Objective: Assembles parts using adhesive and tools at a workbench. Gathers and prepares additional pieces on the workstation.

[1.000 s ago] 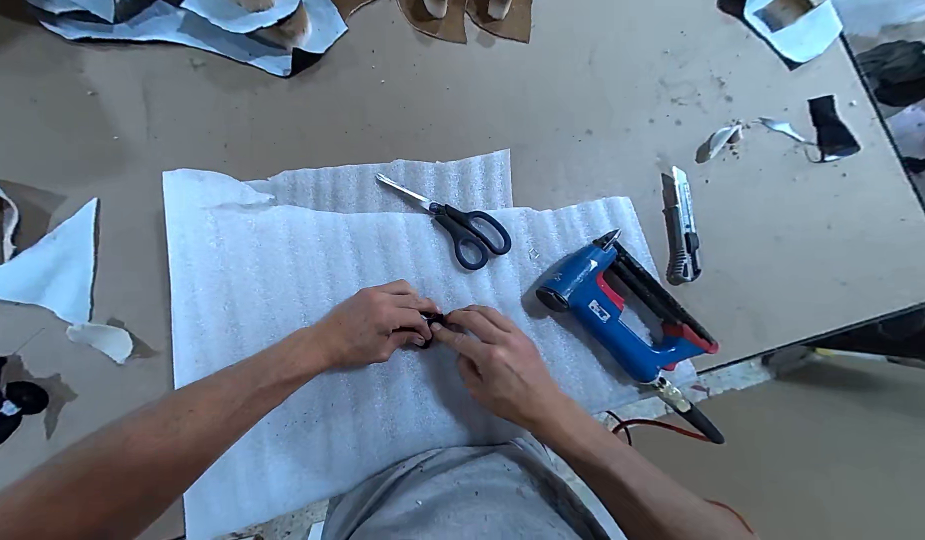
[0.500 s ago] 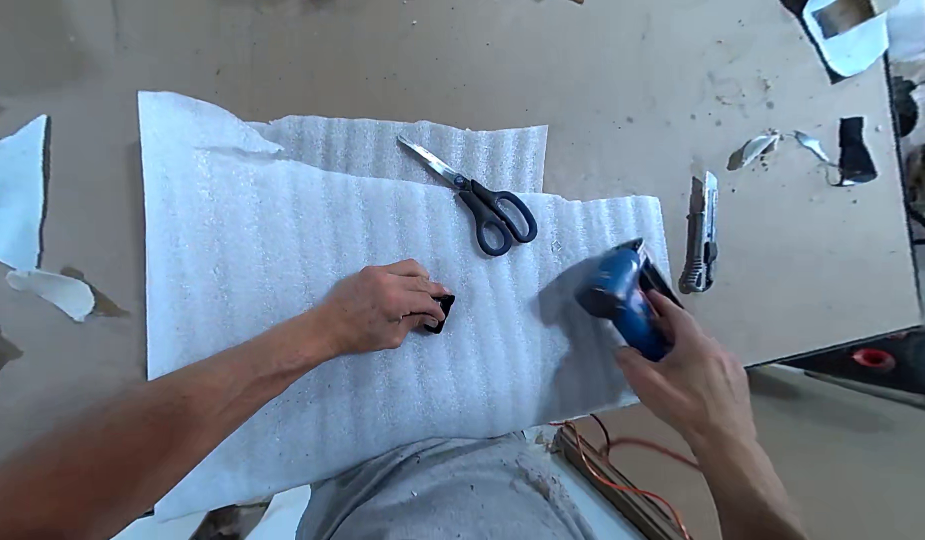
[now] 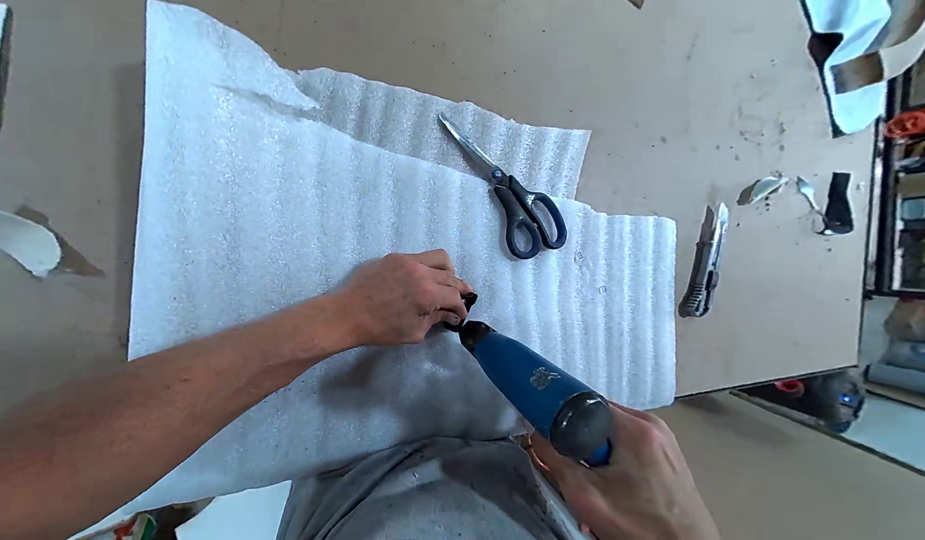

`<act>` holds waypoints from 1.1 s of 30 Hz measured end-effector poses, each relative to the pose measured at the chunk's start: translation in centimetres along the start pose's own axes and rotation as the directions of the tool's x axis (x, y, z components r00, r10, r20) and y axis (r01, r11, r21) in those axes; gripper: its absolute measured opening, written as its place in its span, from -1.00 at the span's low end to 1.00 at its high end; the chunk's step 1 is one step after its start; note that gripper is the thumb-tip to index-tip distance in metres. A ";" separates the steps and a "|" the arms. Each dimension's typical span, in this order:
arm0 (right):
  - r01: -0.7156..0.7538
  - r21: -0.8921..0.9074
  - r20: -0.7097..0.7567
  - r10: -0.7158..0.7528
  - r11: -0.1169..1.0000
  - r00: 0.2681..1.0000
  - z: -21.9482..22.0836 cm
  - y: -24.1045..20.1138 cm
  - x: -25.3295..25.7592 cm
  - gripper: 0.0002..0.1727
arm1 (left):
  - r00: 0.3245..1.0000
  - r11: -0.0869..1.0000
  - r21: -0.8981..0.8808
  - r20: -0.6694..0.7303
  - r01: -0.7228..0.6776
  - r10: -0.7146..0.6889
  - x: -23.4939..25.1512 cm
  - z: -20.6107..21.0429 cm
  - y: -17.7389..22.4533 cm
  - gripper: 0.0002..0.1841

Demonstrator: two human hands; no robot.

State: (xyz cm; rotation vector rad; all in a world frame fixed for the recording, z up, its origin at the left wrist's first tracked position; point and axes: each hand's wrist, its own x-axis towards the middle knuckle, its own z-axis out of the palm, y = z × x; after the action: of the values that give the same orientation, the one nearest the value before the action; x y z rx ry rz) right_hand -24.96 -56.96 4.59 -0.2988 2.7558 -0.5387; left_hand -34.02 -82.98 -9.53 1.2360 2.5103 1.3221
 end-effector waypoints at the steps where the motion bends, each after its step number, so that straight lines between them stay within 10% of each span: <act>1: 0.003 0.004 0.004 -0.003 1.000 1.000 -0.1 -0.1 0.1 -0.61 | 1.000 1.000 0.001 0.004 0.000 0.000 0.0 0.0 0.0 -0.80; 24: -0.097 -0.098 -0.003 0.098 0.990 0.995 -0.9 -0.5 -0.4 -0.67 | 1.000 1.000 -0.028 -0.014 -0.005 0.005 0.0 0.2 0.4 -0.80; 33: -0.330 -0.167 -0.275 0.278 0.929 0.921 -2.9 11.7 1.2 -0.22 | 0.991 0.996 0.033 0.106 0.080 -0.083 0.2 -1.5 1.9 -0.72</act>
State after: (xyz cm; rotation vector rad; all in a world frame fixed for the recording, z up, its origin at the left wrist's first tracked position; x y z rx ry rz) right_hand -28.73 -45.74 2.16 0.1680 3.0234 -0.2129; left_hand -33.54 -83.33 -7.17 1.1623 2.4854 1.1738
